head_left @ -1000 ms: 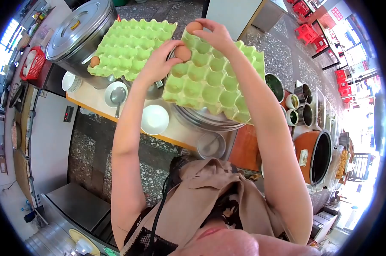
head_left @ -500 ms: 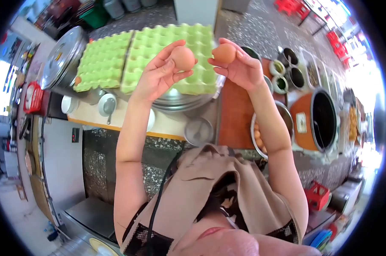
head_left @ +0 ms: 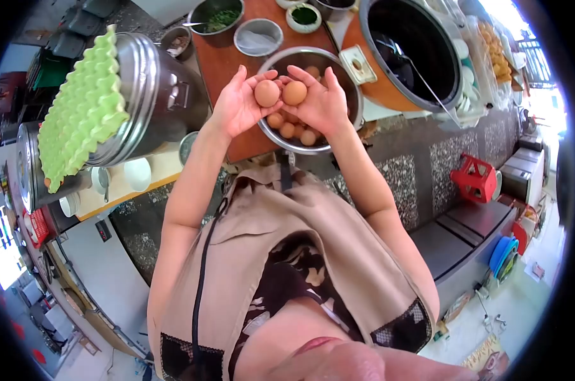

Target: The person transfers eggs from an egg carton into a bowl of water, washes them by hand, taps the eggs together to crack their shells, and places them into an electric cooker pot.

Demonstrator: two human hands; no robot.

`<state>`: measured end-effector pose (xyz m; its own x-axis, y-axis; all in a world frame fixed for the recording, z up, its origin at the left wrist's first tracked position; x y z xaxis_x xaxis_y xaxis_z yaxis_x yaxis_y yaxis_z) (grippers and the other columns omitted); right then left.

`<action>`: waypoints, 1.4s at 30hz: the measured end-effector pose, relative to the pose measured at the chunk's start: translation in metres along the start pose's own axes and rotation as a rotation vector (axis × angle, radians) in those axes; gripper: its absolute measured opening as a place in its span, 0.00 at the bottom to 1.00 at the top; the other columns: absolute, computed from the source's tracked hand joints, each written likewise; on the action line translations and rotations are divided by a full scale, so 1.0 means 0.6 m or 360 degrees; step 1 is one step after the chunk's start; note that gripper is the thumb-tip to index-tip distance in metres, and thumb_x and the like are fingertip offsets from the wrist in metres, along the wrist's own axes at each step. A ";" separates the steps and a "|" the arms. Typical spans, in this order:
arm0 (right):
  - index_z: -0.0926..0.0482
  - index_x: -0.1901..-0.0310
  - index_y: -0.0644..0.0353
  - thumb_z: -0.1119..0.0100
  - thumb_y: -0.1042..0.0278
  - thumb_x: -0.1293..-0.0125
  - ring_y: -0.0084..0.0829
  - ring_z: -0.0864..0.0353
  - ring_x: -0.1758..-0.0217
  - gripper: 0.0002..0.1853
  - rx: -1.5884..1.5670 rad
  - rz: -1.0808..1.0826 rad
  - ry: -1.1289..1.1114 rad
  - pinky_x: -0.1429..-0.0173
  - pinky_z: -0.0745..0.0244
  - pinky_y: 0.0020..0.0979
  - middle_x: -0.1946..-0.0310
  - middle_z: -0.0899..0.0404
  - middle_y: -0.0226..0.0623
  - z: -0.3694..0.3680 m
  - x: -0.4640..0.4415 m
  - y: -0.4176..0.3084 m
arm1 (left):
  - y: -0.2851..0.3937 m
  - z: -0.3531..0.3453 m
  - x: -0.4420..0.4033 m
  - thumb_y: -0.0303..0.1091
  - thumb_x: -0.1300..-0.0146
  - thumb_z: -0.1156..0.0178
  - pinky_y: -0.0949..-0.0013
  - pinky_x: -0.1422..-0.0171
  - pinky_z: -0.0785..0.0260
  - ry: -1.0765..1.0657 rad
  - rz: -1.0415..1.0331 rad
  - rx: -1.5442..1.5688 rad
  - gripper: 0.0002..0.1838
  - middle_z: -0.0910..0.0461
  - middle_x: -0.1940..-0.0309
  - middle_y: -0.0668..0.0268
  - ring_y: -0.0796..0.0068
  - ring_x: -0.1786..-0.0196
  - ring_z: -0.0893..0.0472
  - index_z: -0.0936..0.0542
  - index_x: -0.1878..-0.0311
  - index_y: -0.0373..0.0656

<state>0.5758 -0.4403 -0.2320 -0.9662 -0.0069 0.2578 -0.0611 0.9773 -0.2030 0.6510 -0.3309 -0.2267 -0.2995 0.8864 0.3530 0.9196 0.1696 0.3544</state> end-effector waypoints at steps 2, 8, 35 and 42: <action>0.38 0.37 0.64 0.75 0.31 0.32 0.49 0.37 0.36 0.41 -0.0023 0.0023 0.0067 0.34 0.42 0.53 0.41 0.34 0.52 0.035 0.017 -0.013 | -0.032 0.013 -0.025 0.57 0.28 0.66 0.57 0.39 0.32 0.0061 0.0028 -0.0057 0.32 0.34 0.39 0.50 0.58 0.40 0.30 0.34 0.40 0.36; 0.33 0.41 0.63 0.54 0.54 0.34 0.45 0.29 0.43 0.26 0.0249 0.0122 0.0142 0.41 0.32 0.47 0.46 0.29 0.48 0.125 0.034 -0.038 | -0.082 0.049 -0.054 0.50 0.28 0.60 0.59 0.42 0.30 0.0146 0.0064 -0.0147 0.26 0.31 0.41 0.55 0.62 0.42 0.28 0.33 0.40 0.38; 0.29 0.57 0.60 0.40 0.63 0.49 0.48 0.28 0.52 0.18 0.3983 0.0396 0.1151 0.50 0.30 0.46 0.59 0.27 0.44 0.203 -0.013 -0.041 | -0.093 0.149 -0.165 0.31 0.51 0.32 0.52 0.50 0.29 0.0492 -0.0677 -0.3068 0.25 0.30 0.54 0.49 0.43 0.52 0.26 0.30 0.51 0.41; 0.28 0.53 0.64 0.42 0.60 0.44 0.49 0.30 0.45 0.20 0.3606 0.0809 0.0688 0.44 0.32 0.45 0.51 0.27 0.46 0.208 -0.027 -0.063 | -0.093 0.156 -0.182 0.39 0.45 0.35 0.52 0.53 0.29 0.0557 -0.0779 -0.3217 0.22 0.28 0.55 0.50 0.46 0.53 0.25 0.29 0.52 0.39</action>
Point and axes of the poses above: each hand's wrist, its own x-axis away from the middle knuckle, its own z-axis out of the back of the hand, y = z × x, the point moved 6 cm from there along -x, towards the middle knuckle
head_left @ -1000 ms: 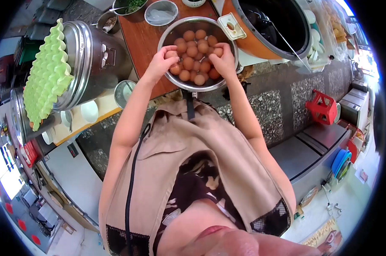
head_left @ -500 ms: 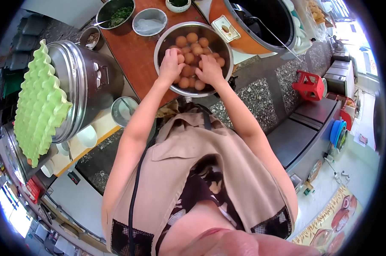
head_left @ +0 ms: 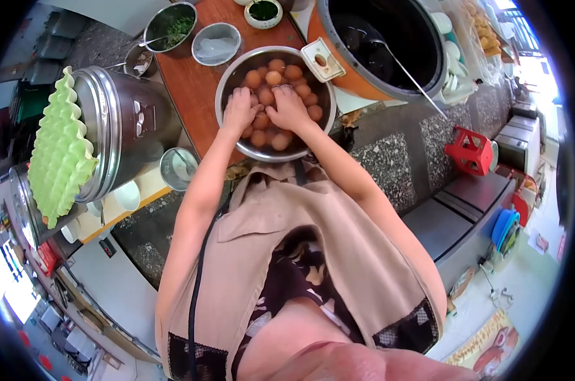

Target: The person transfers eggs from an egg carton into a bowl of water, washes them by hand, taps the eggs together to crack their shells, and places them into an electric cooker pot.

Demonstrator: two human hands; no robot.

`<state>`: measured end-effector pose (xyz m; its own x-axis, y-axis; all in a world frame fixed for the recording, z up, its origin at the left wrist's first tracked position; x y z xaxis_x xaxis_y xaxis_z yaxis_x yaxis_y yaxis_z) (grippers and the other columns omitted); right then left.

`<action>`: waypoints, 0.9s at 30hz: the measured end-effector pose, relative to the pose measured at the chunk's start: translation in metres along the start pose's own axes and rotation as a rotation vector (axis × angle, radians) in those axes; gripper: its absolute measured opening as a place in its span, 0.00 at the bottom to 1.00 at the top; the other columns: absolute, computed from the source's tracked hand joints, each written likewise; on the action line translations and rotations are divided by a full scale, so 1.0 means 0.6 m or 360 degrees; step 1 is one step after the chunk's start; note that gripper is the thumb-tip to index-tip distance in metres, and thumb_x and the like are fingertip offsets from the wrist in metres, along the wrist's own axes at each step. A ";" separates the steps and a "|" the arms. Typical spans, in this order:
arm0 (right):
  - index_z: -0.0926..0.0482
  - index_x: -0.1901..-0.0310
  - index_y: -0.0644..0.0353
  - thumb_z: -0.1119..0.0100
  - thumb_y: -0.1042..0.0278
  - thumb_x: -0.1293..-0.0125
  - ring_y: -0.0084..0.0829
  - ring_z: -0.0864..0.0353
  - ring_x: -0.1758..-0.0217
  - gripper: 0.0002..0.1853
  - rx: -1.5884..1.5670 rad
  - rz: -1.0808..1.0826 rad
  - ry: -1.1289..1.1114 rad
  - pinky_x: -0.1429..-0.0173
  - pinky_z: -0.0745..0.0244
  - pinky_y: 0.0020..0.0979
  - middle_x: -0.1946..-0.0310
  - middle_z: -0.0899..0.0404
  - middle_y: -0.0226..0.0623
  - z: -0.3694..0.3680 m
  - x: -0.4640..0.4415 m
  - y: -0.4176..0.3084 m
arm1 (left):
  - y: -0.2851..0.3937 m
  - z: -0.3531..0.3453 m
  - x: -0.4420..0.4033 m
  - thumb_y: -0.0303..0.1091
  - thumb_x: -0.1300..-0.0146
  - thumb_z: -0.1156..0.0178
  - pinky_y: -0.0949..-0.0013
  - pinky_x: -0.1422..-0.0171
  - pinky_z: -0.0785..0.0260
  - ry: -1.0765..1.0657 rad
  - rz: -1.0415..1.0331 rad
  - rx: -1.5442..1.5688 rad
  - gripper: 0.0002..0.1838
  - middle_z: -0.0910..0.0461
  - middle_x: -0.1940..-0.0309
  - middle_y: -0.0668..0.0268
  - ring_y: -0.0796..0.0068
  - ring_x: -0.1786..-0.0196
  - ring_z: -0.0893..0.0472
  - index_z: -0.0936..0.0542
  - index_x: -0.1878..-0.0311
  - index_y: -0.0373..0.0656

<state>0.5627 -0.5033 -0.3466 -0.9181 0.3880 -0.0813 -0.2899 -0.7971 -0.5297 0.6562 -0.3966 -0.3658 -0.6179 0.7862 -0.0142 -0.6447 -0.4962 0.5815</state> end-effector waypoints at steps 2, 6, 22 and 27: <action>0.27 0.56 0.65 0.43 0.60 0.42 0.50 0.27 0.49 0.18 -0.0332 -0.0126 -0.0021 0.46 0.30 0.44 0.55 0.25 0.47 0.046 -0.005 -0.014 | 0.016 0.018 -0.002 0.40 0.44 0.36 0.53 0.53 0.29 0.0082 0.0026 0.0200 0.20 0.27 0.56 0.50 0.47 0.53 0.24 0.28 0.53 0.38; 0.25 0.71 0.62 0.54 0.42 0.34 0.40 0.24 0.77 0.26 -0.1518 -0.0813 -0.0450 0.72 0.29 0.36 0.78 0.23 0.40 0.016 0.002 0.017 | 0.093 0.053 0.012 0.44 0.38 0.43 0.56 0.60 0.28 0.0248 0.0061 0.0352 0.14 0.22 0.66 0.54 0.51 0.62 0.21 0.24 0.60 0.41; 0.29 0.75 0.61 0.49 0.56 0.40 0.52 0.21 0.74 0.16 -0.0217 0.0526 0.0002 0.69 0.27 0.49 0.77 0.21 0.47 0.092 0.001 -0.046 | 0.062 -0.066 0.054 0.49 0.32 0.62 0.69 0.84 0.40 -0.0039 0.1139 0.1868 0.22 0.25 0.83 0.59 0.66 0.87 0.30 0.27 0.75 0.48; 0.30 0.78 0.59 0.59 0.43 0.37 0.37 0.29 0.86 0.26 -0.1474 -0.1161 -0.0668 0.81 0.33 0.36 0.86 0.28 0.38 -0.056 0.026 0.048 | 0.135 0.035 0.034 0.43 0.36 0.53 0.60 0.73 0.28 0.0427 0.0230 0.0011 0.18 0.19 0.70 0.50 0.57 0.75 0.20 0.19 0.55 0.42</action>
Point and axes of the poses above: each hand's wrist, its own x-axis away from the middle knuckle, its own z-axis out of the back of the hand, y = z × x, the point moved 6 cm from there along -x, towards the middle knuckle
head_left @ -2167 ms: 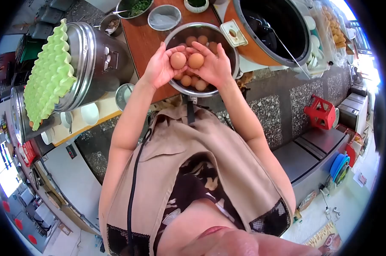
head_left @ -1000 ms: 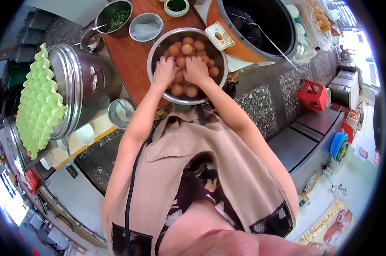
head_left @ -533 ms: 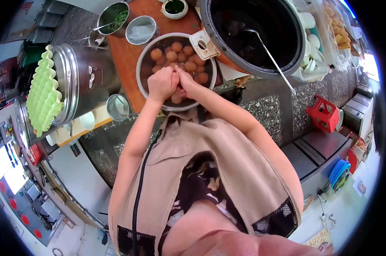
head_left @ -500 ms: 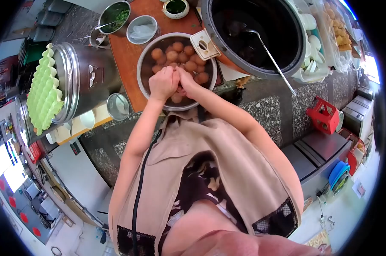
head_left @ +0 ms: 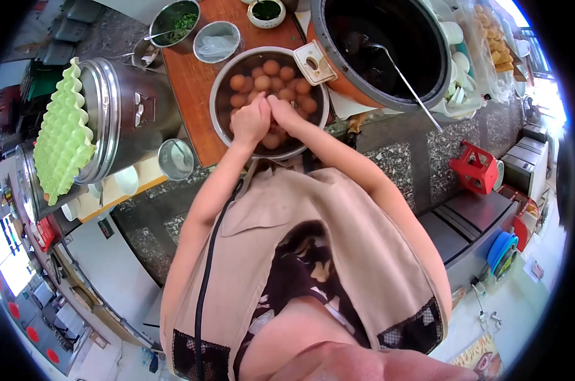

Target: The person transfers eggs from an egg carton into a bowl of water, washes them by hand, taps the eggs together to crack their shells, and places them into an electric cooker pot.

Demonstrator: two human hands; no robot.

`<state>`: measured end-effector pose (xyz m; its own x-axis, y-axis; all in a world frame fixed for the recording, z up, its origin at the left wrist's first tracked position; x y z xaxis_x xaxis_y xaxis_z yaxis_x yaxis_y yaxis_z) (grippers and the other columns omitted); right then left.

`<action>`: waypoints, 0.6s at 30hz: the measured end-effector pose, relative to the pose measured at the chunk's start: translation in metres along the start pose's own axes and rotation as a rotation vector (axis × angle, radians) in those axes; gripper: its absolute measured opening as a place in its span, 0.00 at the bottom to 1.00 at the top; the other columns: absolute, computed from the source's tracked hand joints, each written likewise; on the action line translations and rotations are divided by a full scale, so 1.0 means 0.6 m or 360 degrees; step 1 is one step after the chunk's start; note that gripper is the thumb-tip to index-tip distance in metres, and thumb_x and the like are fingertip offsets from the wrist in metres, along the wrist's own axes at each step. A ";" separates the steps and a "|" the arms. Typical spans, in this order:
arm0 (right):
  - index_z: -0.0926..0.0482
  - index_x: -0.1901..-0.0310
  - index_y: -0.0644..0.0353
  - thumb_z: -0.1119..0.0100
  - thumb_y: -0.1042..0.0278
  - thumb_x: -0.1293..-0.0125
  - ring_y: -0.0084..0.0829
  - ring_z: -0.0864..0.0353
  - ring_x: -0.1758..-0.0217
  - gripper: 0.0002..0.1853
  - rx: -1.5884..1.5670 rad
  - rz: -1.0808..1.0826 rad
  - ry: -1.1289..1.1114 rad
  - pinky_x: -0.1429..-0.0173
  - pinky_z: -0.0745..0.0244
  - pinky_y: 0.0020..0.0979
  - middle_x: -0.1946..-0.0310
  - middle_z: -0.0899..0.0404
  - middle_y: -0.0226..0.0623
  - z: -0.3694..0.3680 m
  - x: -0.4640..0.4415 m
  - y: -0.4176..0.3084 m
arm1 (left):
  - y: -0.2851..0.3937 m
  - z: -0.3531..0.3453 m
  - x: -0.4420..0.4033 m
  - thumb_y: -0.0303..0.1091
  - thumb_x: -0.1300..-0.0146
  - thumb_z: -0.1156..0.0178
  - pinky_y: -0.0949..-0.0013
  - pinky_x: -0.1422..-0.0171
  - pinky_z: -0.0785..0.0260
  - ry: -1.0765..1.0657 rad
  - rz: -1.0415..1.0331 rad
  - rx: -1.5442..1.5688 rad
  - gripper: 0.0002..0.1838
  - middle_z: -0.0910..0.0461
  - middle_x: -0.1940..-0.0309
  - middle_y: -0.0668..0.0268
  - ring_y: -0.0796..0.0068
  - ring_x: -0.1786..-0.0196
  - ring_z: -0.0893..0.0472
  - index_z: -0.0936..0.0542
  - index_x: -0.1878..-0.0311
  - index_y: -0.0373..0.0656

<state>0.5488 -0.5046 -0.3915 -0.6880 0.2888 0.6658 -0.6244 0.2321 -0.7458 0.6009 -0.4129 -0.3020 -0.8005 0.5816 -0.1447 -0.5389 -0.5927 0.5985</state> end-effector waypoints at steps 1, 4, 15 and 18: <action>0.33 0.83 0.56 0.64 0.37 0.37 0.25 0.43 0.91 0.30 -0.0435 -0.0721 -0.0597 0.87 0.47 0.25 0.89 0.36 0.32 -0.019 0.039 0.004 | 0.017 0.011 -0.001 0.40 0.39 0.49 0.62 0.72 0.27 -0.0034 -0.0294 -0.0135 0.18 0.18 0.74 0.57 0.59 0.75 0.19 0.20 0.51 0.42; 0.36 0.86 0.52 0.67 0.32 0.38 0.18 0.54 0.91 0.32 -0.0632 -0.1035 -0.0983 0.86 0.58 0.16 0.89 0.40 0.28 -0.040 0.086 -0.003 | 0.034 0.029 0.009 0.38 0.40 0.49 0.62 0.71 0.27 -0.0011 -0.0803 -0.0128 0.17 0.19 0.77 0.57 0.59 0.75 0.19 0.19 0.52 0.42; 0.26 0.61 0.60 0.43 0.53 0.41 0.50 0.22 0.60 0.17 0.1431 0.1293 0.0169 0.56 0.26 0.44 0.64 0.23 0.47 0.023 0.097 -0.111 | -0.107 -0.049 -0.025 0.45 0.35 0.54 0.51 0.64 0.29 -0.0623 0.0420 0.0351 0.19 0.20 0.74 0.51 0.48 0.70 0.20 0.21 0.67 0.40; 0.30 0.57 0.60 0.39 0.60 0.44 0.47 0.25 0.54 0.17 0.1444 0.1264 0.0273 0.53 0.27 0.44 0.57 0.27 0.45 0.043 0.099 -0.096 | -0.103 -0.006 -0.038 0.33 0.38 0.47 0.54 0.58 0.27 -0.0064 0.0164 0.0167 0.09 0.19 0.69 0.53 0.48 0.63 0.20 0.19 0.59 0.44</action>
Point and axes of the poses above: each hand's wrist, its own x-axis away from the middle knuckle, its own z-axis out of the back of the hand, y = z × x, the point moved 6 cm from there along -x, towards the middle knuckle
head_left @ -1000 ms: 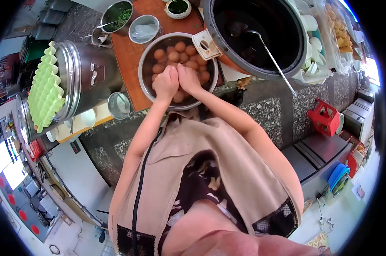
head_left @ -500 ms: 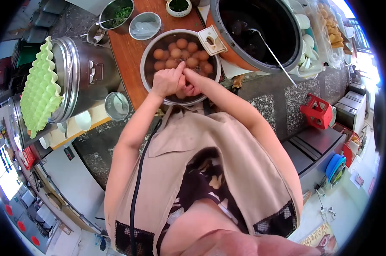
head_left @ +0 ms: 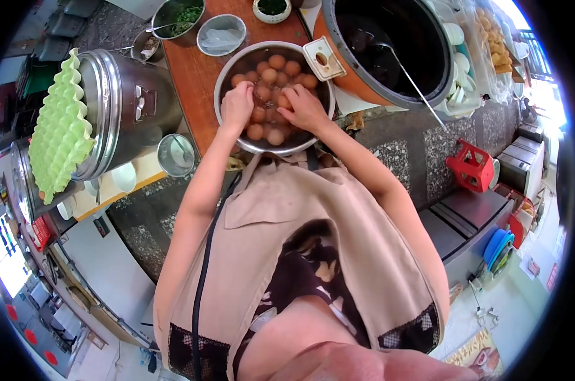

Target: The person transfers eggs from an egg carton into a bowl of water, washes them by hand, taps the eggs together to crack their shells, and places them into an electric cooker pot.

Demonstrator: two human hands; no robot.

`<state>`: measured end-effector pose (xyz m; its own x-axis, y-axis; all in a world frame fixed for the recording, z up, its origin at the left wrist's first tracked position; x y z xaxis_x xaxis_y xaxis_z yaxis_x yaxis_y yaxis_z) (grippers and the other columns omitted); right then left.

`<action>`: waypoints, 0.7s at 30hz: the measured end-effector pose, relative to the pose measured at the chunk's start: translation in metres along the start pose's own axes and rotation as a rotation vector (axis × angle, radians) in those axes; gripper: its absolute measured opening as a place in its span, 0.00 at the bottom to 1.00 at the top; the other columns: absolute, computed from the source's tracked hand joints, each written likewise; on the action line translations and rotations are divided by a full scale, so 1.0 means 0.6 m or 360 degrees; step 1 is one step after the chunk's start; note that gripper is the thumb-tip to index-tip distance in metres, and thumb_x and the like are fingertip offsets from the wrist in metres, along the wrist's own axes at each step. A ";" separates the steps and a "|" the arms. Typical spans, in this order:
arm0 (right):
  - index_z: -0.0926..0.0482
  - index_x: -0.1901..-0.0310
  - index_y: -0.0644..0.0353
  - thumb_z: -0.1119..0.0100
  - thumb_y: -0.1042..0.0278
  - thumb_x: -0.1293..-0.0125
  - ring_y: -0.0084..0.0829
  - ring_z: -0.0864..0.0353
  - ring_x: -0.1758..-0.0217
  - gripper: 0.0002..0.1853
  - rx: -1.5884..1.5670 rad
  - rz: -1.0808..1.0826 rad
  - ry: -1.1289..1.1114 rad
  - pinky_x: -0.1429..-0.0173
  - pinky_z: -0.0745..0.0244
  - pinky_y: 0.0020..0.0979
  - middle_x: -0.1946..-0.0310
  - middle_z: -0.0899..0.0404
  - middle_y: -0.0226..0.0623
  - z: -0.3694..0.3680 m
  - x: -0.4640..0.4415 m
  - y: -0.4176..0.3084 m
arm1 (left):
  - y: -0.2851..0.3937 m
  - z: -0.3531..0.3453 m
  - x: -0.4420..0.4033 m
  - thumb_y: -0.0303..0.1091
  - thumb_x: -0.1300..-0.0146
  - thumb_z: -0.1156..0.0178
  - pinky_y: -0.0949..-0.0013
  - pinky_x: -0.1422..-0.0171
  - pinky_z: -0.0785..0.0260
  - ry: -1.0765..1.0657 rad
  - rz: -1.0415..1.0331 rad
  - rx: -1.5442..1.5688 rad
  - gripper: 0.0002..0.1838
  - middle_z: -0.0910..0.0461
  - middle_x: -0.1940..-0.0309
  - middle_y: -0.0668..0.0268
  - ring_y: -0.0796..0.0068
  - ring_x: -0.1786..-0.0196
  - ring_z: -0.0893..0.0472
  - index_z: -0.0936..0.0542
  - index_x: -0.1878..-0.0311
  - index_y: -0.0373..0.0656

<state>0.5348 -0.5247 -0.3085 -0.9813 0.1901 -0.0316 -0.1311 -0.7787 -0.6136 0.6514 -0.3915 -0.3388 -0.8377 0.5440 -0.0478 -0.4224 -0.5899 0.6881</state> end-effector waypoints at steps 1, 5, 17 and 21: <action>0.30 0.56 0.59 0.40 0.62 0.44 0.47 0.24 0.55 0.17 0.0144 0.0032 0.0032 0.53 0.27 0.44 0.56 0.28 0.45 -0.006 0.001 0.005 | 0.002 -0.001 -0.004 0.31 0.40 0.45 0.55 0.54 0.27 -0.0037 -0.0124 0.0078 0.10 0.20 0.63 0.51 0.48 0.59 0.21 0.20 0.56 0.44; 0.30 0.57 0.58 0.41 0.66 0.48 0.46 0.23 0.58 0.16 0.0335 0.0117 0.0219 0.54 0.28 0.44 0.59 0.26 0.45 -0.043 -0.006 0.020 | 0.026 -0.031 -0.005 0.27 0.48 0.40 0.54 0.44 0.32 0.0003 -0.0465 0.0135 0.23 0.29 0.48 0.48 0.46 0.45 0.28 0.26 0.45 0.46; 0.27 0.65 0.55 0.39 0.68 0.52 0.43 0.22 0.64 0.12 0.0225 0.0152 0.0566 0.60 0.28 0.39 0.67 0.24 0.40 0.208 0.007 -0.127 | 0.044 -0.108 -0.059 0.23 0.51 0.39 0.45 0.58 0.28 -0.0315 -0.0375 -0.0207 0.26 0.33 0.53 0.47 0.40 0.60 0.23 0.34 0.47 0.47; 0.26 0.60 0.59 0.37 0.63 0.51 0.46 0.21 0.60 0.17 0.0323 -0.0253 0.0808 0.57 0.25 0.42 0.63 0.22 0.43 0.365 -0.009 -0.047 | 0.064 -0.091 -0.050 0.20 0.52 0.42 0.45 0.56 0.29 -0.0292 -0.0371 -0.0098 0.25 0.34 0.52 0.48 0.40 0.58 0.24 0.33 0.48 0.46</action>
<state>0.5130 -0.6347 -0.1183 -0.7627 0.5390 -0.3575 -0.3455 -0.8068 -0.4793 0.6413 -0.4626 -0.3505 -0.6415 0.7644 -0.0635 -0.6207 -0.4686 0.6286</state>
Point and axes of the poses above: each hand's wrist, its own x-axis away from the middle knuckle, its own z-axis out of the back of the hand, y = z × x, the point moved 6 cm from there along -x, towards the middle knuckle
